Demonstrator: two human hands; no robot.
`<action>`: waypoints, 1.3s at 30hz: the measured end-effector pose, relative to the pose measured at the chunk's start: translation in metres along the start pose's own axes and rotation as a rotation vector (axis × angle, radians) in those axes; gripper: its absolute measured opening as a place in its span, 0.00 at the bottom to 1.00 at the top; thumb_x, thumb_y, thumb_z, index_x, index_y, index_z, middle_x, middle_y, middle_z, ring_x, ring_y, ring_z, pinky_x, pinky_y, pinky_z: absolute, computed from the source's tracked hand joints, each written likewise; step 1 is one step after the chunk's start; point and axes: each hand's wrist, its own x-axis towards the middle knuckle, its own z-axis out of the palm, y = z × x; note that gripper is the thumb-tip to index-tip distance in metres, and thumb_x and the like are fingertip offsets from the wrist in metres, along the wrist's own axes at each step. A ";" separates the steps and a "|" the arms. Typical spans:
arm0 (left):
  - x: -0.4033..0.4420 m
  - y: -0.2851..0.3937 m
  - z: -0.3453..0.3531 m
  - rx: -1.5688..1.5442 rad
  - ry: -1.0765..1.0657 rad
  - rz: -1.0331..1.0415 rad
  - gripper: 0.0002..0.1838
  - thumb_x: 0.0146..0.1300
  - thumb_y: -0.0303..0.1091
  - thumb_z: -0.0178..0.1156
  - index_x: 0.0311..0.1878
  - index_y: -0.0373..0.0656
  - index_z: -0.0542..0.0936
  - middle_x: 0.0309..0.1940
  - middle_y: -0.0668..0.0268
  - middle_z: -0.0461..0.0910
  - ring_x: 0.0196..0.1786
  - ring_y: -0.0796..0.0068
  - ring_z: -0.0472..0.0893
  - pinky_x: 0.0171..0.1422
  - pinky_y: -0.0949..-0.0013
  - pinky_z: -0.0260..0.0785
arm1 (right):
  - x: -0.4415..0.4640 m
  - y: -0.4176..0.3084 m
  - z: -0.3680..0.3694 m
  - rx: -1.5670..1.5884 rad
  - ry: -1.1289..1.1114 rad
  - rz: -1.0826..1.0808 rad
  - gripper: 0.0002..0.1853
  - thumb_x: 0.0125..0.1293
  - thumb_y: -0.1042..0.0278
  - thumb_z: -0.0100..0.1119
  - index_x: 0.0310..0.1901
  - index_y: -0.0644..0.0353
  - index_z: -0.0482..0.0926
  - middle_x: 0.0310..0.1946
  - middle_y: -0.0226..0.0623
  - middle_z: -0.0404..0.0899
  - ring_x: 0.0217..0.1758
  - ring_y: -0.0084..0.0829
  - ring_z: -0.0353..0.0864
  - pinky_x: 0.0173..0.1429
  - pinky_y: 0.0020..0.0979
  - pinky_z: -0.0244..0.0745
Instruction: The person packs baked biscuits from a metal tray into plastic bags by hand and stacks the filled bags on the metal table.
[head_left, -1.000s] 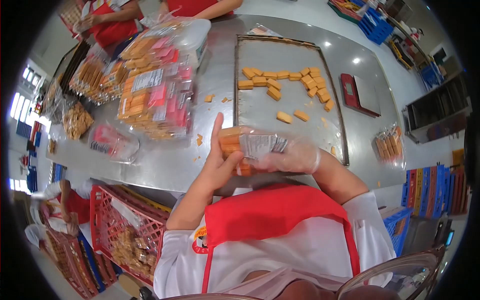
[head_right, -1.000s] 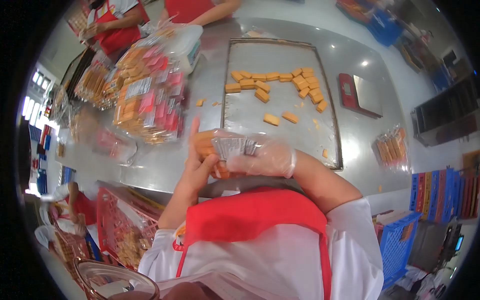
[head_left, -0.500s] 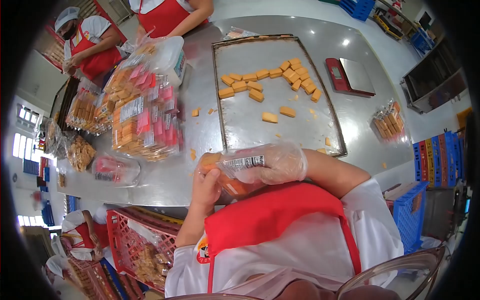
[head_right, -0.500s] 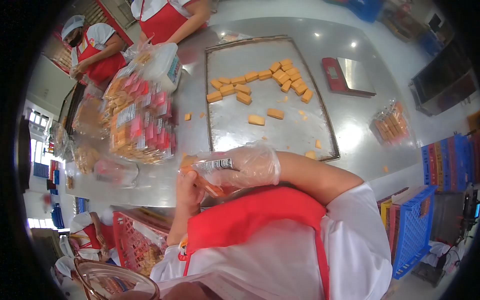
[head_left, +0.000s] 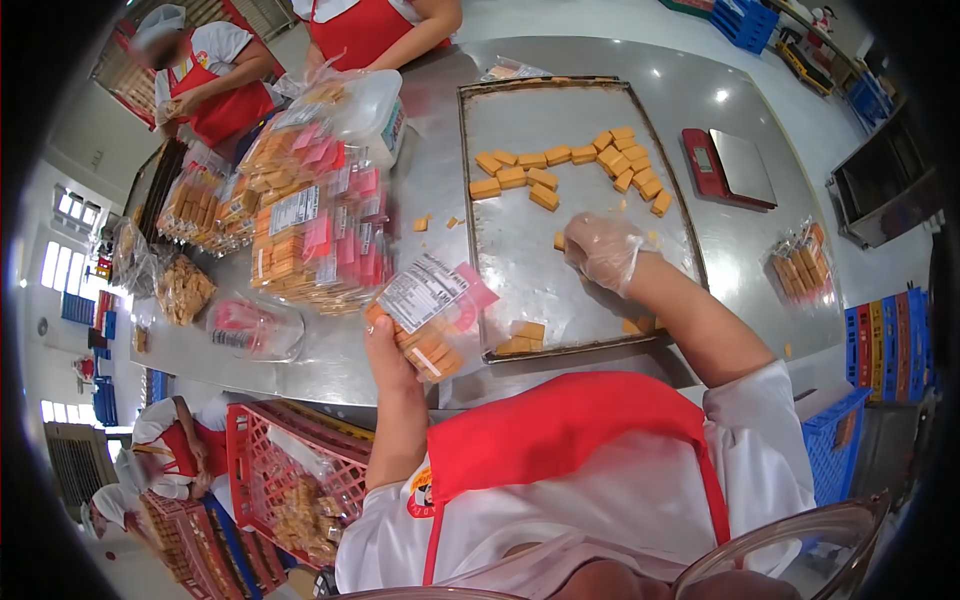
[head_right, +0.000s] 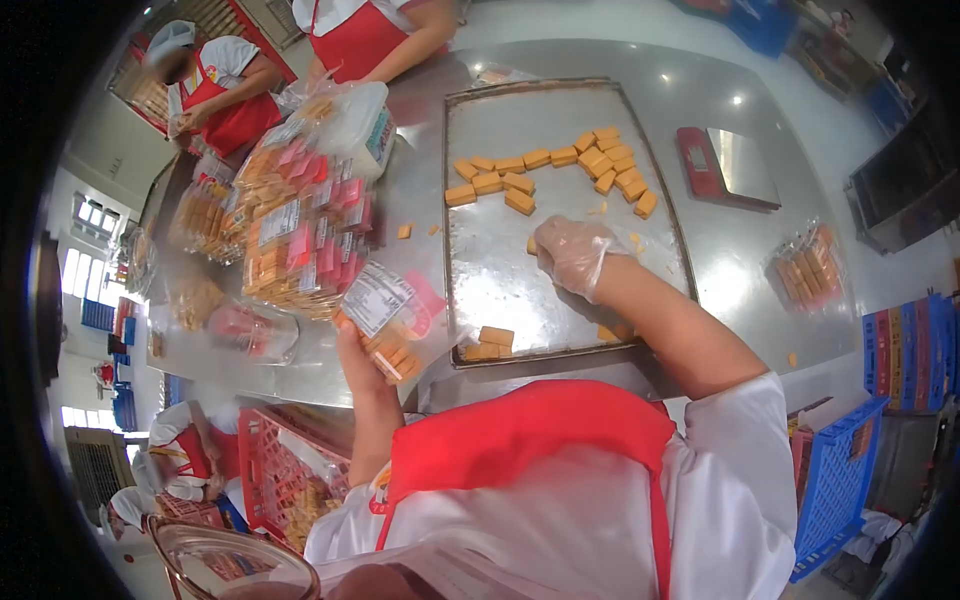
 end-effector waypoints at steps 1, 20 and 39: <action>-0.001 0.001 -0.004 0.028 -0.013 -0.015 0.28 0.54 0.53 0.52 0.51 0.40 0.67 0.43 0.63 0.74 0.44 0.70 0.75 0.45 0.67 0.70 | 0.000 0.000 0.006 0.018 0.020 0.004 0.05 0.53 0.68 0.53 0.29 0.58 0.72 0.29 0.38 0.74 0.32 0.39 0.75 0.37 0.33 0.69; 0.035 -0.033 -0.031 -0.833 -0.535 -0.189 0.19 0.55 0.44 0.57 0.44 0.43 0.67 0.33 0.66 0.69 0.34 0.69 0.73 0.36 0.65 0.68 | 0.043 -0.006 -0.041 0.041 -0.114 0.104 0.10 0.55 0.61 0.51 0.33 0.58 0.74 0.35 0.40 0.75 0.39 0.42 0.74 0.42 0.36 0.69; 0.030 -0.028 -0.031 -0.837 -0.570 -0.156 0.18 0.57 0.44 0.54 0.41 0.40 0.65 0.33 0.63 0.68 0.35 0.66 0.72 0.31 0.68 0.66 | 0.052 -0.006 0.009 0.231 -0.108 0.121 0.09 0.53 0.65 0.55 0.32 0.61 0.71 0.26 0.41 0.75 0.32 0.38 0.75 0.38 0.33 0.69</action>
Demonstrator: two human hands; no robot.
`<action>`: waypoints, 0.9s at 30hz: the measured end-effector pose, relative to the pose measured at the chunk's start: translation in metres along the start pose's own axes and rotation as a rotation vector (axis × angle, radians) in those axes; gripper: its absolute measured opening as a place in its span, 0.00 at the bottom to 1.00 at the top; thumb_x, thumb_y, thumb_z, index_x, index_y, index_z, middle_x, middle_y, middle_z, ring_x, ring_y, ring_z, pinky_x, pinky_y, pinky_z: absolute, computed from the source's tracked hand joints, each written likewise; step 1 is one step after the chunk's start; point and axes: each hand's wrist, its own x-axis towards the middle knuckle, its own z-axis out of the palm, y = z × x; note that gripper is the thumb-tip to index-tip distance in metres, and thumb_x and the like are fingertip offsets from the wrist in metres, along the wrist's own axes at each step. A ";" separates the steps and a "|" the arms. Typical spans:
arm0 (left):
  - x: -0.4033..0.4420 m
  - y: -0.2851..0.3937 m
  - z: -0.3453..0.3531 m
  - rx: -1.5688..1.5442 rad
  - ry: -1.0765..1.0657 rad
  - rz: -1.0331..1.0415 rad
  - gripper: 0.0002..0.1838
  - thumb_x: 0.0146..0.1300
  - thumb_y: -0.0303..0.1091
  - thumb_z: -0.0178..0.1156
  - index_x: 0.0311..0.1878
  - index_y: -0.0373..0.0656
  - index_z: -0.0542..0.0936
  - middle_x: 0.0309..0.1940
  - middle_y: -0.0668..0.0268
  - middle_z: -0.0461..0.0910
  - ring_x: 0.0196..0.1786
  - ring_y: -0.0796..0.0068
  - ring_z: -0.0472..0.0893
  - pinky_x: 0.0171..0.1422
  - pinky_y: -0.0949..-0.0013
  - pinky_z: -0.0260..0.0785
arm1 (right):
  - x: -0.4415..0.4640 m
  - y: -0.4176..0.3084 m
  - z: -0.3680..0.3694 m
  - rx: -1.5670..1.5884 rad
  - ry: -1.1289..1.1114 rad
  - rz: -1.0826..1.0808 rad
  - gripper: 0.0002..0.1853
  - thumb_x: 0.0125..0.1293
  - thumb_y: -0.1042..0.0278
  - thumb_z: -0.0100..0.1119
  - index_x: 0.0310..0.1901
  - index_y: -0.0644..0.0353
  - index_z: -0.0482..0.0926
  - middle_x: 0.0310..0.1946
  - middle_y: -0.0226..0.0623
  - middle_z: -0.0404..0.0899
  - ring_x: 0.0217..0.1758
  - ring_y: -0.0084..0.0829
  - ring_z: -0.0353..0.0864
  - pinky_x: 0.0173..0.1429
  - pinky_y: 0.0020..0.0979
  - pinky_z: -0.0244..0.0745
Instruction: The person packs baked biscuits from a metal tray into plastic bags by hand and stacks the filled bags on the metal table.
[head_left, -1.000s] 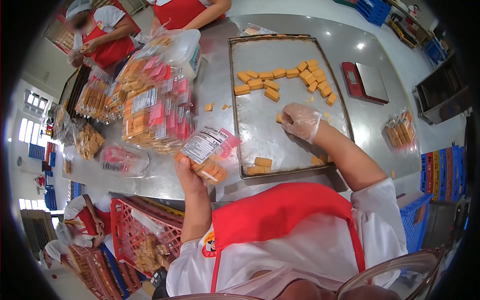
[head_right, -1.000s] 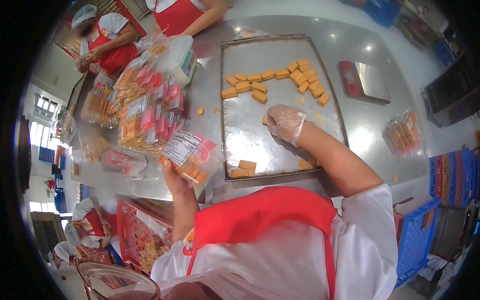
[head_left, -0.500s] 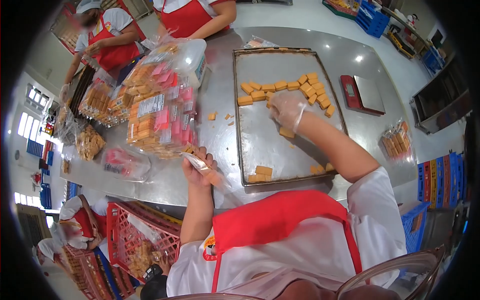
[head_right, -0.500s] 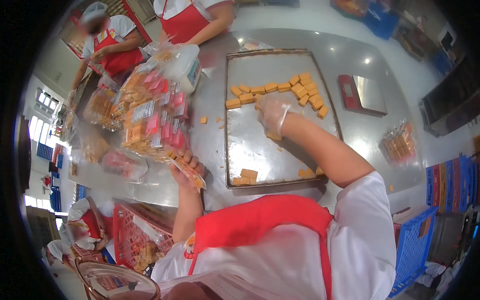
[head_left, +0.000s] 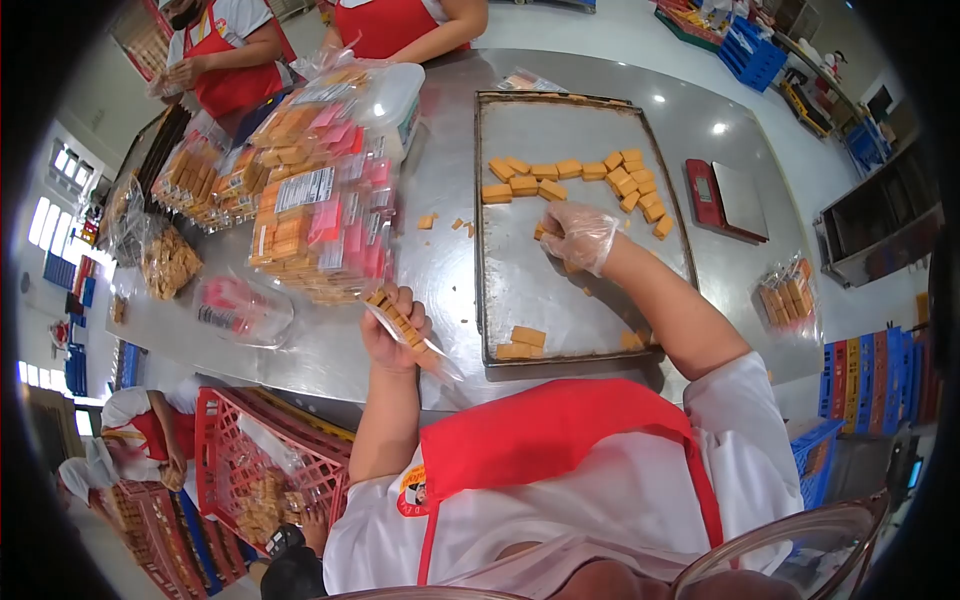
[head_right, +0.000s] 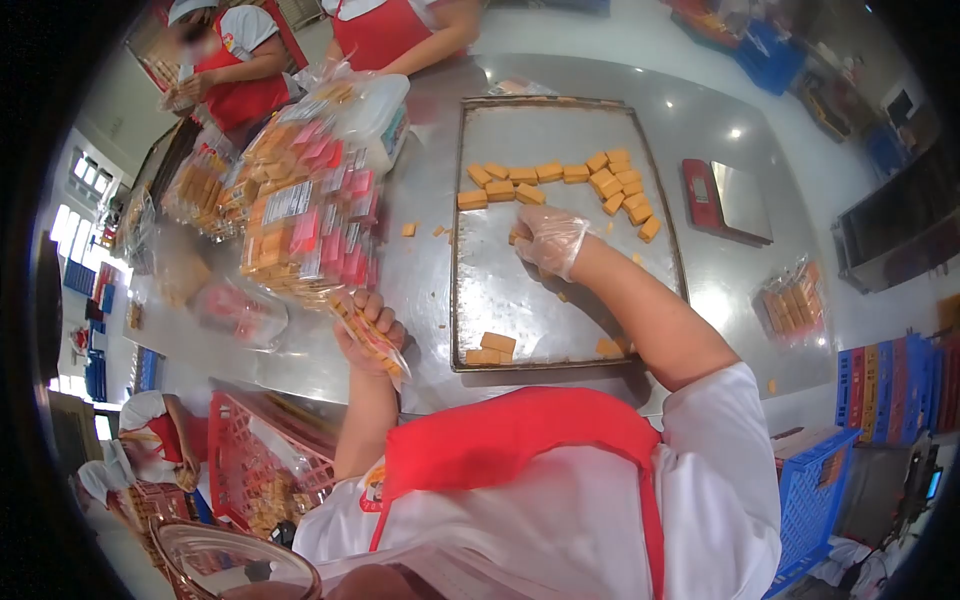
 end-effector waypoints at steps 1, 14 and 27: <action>0.000 0.000 0.000 0.000 0.004 0.003 0.18 0.57 0.44 0.54 0.41 0.40 0.65 0.33 0.62 0.68 0.35 0.66 0.73 0.31 0.68 0.66 | 0.000 -0.001 -0.002 0.010 -0.009 0.010 0.10 0.52 0.65 0.57 0.31 0.61 0.71 0.26 0.40 0.75 0.32 0.37 0.75 0.37 0.32 0.69; -0.002 0.001 0.006 -0.013 0.033 0.032 0.19 0.55 0.45 0.57 0.42 0.42 0.68 0.31 0.61 0.70 0.32 0.64 0.74 0.31 0.68 0.68 | -0.003 0.005 -0.019 -0.031 0.122 0.038 0.11 0.52 0.61 0.58 0.30 0.59 0.72 0.26 0.37 0.75 0.30 0.32 0.75 0.36 0.31 0.70; 0.001 0.002 0.022 0.171 0.323 -0.045 0.25 0.50 0.60 0.54 0.37 0.46 0.70 0.25 0.62 0.72 0.26 0.63 0.75 0.27 0.61 0.69 | -0.016 0.014 -0.020 -0.353 0.280 -0.212 0.12 0.50 0.55 0.58 0.26 0.55 0.75 0.33 0.38 0.73 0.36 0.41 0.73 0.39 0.36 0.70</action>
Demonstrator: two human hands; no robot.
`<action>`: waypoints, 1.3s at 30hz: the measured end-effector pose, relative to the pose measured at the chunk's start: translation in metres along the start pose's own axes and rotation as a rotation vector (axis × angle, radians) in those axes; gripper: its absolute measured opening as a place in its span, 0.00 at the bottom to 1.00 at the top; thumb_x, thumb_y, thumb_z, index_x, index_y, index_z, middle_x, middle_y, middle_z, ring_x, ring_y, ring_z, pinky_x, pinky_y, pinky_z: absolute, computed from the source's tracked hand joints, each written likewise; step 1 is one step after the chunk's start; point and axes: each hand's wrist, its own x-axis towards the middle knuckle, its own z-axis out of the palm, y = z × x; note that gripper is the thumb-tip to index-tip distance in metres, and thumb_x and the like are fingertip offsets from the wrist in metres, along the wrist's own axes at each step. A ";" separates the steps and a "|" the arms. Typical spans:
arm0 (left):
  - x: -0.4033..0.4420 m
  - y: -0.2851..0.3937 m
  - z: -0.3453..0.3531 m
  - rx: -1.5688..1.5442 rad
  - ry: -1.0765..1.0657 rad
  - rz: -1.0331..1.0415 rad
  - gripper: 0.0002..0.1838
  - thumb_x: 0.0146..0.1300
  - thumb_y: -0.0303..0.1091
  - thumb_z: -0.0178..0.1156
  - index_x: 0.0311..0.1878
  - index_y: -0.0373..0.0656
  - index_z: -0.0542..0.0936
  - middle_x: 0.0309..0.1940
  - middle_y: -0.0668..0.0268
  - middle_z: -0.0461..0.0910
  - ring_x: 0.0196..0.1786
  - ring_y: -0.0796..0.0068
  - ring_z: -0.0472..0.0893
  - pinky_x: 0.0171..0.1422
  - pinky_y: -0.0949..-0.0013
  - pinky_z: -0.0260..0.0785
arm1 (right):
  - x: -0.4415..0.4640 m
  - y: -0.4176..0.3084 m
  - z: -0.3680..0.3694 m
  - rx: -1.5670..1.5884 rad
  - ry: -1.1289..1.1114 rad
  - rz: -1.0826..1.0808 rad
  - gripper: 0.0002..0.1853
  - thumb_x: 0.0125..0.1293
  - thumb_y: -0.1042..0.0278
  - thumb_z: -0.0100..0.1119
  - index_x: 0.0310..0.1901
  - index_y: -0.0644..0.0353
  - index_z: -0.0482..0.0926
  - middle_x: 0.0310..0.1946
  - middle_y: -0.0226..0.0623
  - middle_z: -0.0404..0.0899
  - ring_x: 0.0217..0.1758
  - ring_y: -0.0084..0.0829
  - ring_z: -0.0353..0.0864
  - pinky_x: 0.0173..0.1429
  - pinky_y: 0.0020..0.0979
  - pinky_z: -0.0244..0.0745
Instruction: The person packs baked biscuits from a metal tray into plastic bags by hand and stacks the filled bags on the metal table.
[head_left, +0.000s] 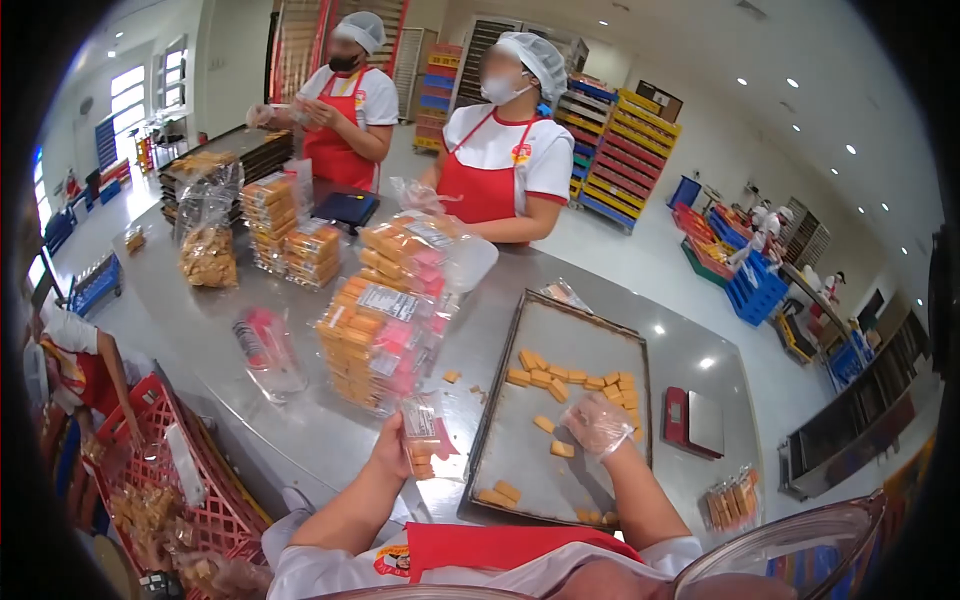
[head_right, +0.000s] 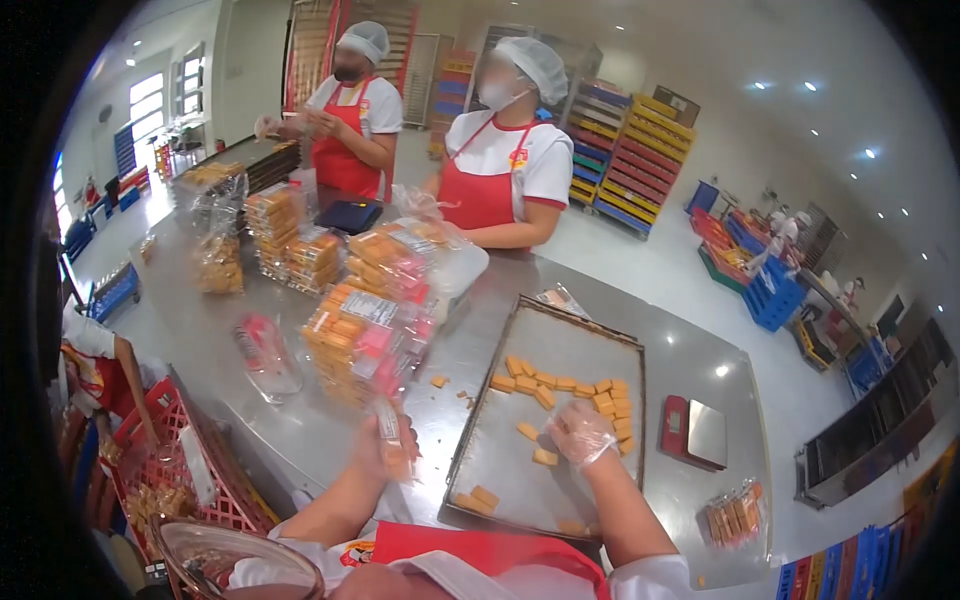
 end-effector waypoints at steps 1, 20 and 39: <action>0.004 -0.003 -0.015 0.007 -0.040 -0.032 0.26 0.50 0.61 0.53 0.36 0.45 0.70 0.24 0.61 0.72 0.25 0.64 0.75 0.27 0.62 0.69 | 0.001 -0.005 0.002 -0.006 0.014 -0.044 0.09 0.53 0.60 0.55 0.27 0.55 0.75 0.30 0.39 0.73 0.36 0.41 0.74 0.40 0.37 0.70; -0.001 -0.003 -0.028 -0.186 -0.276 -0.197 0.24 0.51 0.44 0.57 0.48 0.39 0.70 0.43 0.59 0.75 0.44 0.63 0.76 0.49 0.58 0.70 | 0.010 -0.038 0.028 0.112 -0.146 -0.299 0.13 0.53 0.73 0.50 0.42 0.59 0.72 0.22 0.43 0.72 0.24 0.39 0.72 0.29 0.33 0.69; -0.022 -0.033 0.057 0.865 0.099 0.535 0.13 0.51 0.30 0.59 0.39 0.38 0.71 0.32 0.67 0.74 0.35 0.81 0.73 0.40 0.75 0.67 | -0.050 -0.084 -0.024 1.041 0.079 0.056 0.13 0.57 0.78 0.52 0.45 0.60 0.75 0.27 0.26 0.72 0.25 0.15 0.67 0.31 0.17 0.64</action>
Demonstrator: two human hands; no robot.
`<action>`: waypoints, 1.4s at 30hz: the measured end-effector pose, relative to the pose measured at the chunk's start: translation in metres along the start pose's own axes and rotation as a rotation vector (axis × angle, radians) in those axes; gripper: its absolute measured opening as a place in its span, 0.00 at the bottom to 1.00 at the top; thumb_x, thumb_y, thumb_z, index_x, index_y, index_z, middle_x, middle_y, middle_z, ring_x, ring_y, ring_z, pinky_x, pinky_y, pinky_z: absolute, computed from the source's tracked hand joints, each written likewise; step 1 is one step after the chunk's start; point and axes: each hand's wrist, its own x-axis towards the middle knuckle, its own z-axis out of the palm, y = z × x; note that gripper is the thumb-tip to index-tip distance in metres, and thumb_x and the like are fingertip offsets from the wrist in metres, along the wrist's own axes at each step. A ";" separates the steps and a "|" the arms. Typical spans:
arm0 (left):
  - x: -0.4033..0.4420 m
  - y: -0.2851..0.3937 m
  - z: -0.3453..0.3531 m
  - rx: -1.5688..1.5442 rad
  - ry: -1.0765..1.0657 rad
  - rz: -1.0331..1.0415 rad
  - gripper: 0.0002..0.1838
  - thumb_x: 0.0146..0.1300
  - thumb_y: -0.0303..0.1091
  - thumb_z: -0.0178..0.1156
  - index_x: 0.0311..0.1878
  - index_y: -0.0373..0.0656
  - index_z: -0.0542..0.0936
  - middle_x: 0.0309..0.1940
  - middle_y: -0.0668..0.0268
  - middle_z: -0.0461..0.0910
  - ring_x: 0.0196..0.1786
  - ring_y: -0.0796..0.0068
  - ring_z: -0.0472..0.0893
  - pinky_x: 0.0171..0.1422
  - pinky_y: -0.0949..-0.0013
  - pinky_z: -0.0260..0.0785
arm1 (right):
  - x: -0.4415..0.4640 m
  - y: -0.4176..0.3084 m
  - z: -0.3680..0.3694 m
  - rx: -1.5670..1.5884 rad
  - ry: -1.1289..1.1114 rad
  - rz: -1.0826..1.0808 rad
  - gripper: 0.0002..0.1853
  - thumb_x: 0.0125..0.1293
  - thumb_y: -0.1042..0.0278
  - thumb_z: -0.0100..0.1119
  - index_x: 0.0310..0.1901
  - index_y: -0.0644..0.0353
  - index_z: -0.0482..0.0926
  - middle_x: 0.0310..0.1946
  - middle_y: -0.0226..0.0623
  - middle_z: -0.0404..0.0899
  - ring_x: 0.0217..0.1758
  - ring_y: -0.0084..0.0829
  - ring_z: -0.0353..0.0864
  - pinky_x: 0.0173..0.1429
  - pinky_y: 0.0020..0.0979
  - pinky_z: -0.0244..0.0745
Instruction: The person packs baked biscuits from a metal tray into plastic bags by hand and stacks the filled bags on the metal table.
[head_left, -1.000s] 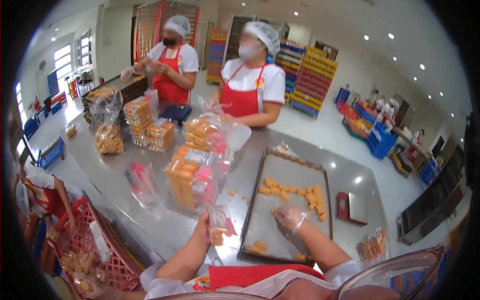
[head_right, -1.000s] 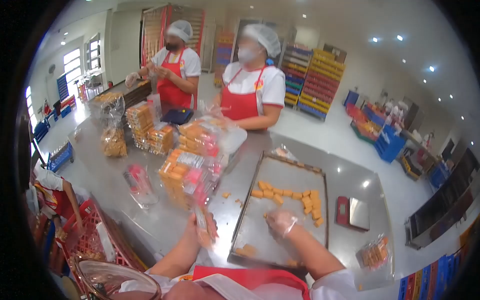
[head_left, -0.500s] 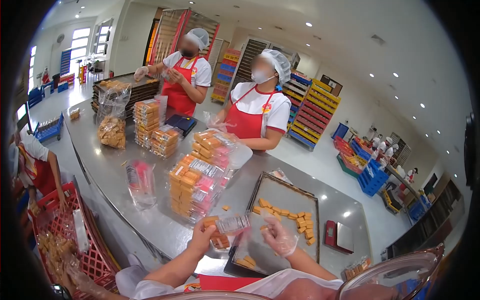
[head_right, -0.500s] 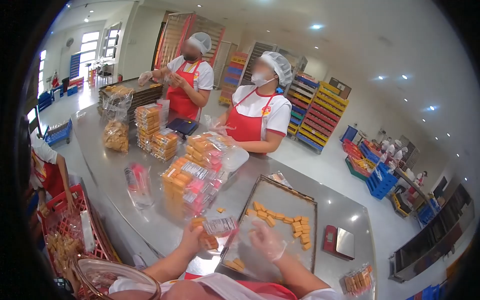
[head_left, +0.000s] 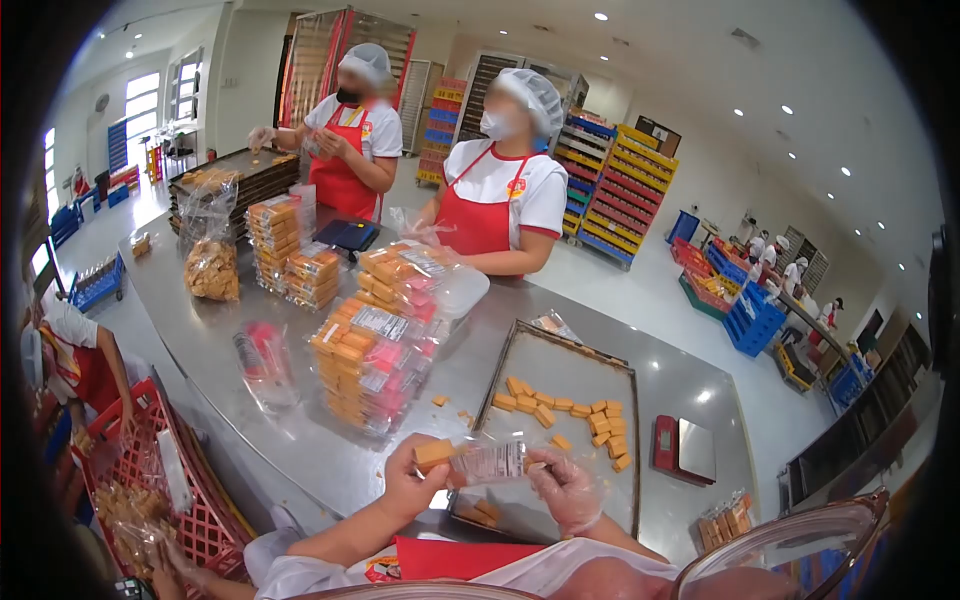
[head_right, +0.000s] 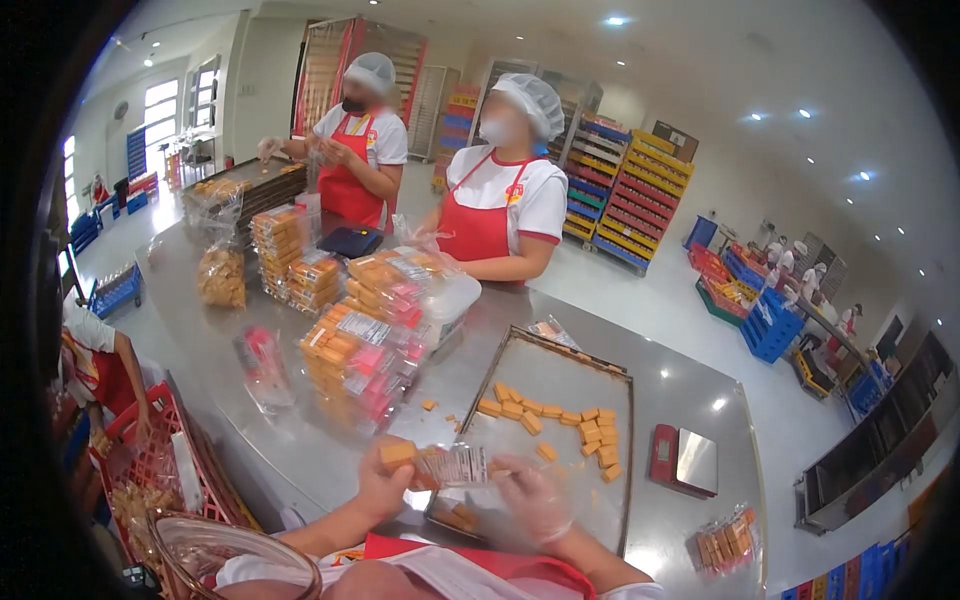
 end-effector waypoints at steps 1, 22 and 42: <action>0.000 0.013 0.005 -0.041 0.034 -0.019 0.12 0.51 0.30 0.60 0.38 0.38 0.72 0.31 0.67 0.74 0.34 0.80 0.73 0.39 0.74 0.67 | -0.003 -0.002 -0.001 -0.015 0.005 0.016 0.13 0.57 0.78 0.52 0.45 0.60 0.75 0.27 0.26 0.72 0.25 0.15 0.67 0.30 0.17 0.64; 0.010 0.039 0.000 -0.330 -0.381 -0.586 0.18 0.62 0.34 0.50 0.53 0.38 0.64 0.46 0.65 0.71 0.49 0.79 0.70 0.54 0.72 0.63 | 0.013 -0.020 0.007 -0.294 -0.805 -0.135 0.21 0.55 0.72 0.57 0.53 0.56 0.70 0.49 0.40 0.71 0.56 0.38 0.66 0.61 0.32 0.59; 0.014 0.026 0.006 -0.158 -0.370 -0.465 0.15 0.55 0.26 0.49 0.47 0.37 0.69 0.39 0.67 0.73 0.42 0.81 0.72 0.51 0.75 0.64 | 0.032 -0.053 0.021 -0.370 -0.713 0.218 0.20 0.53 0.69 0.62 0.49 0.56 0.72 0.43 0.35 0.75 0.44 0.27 0.75 0.49 0.23 0.69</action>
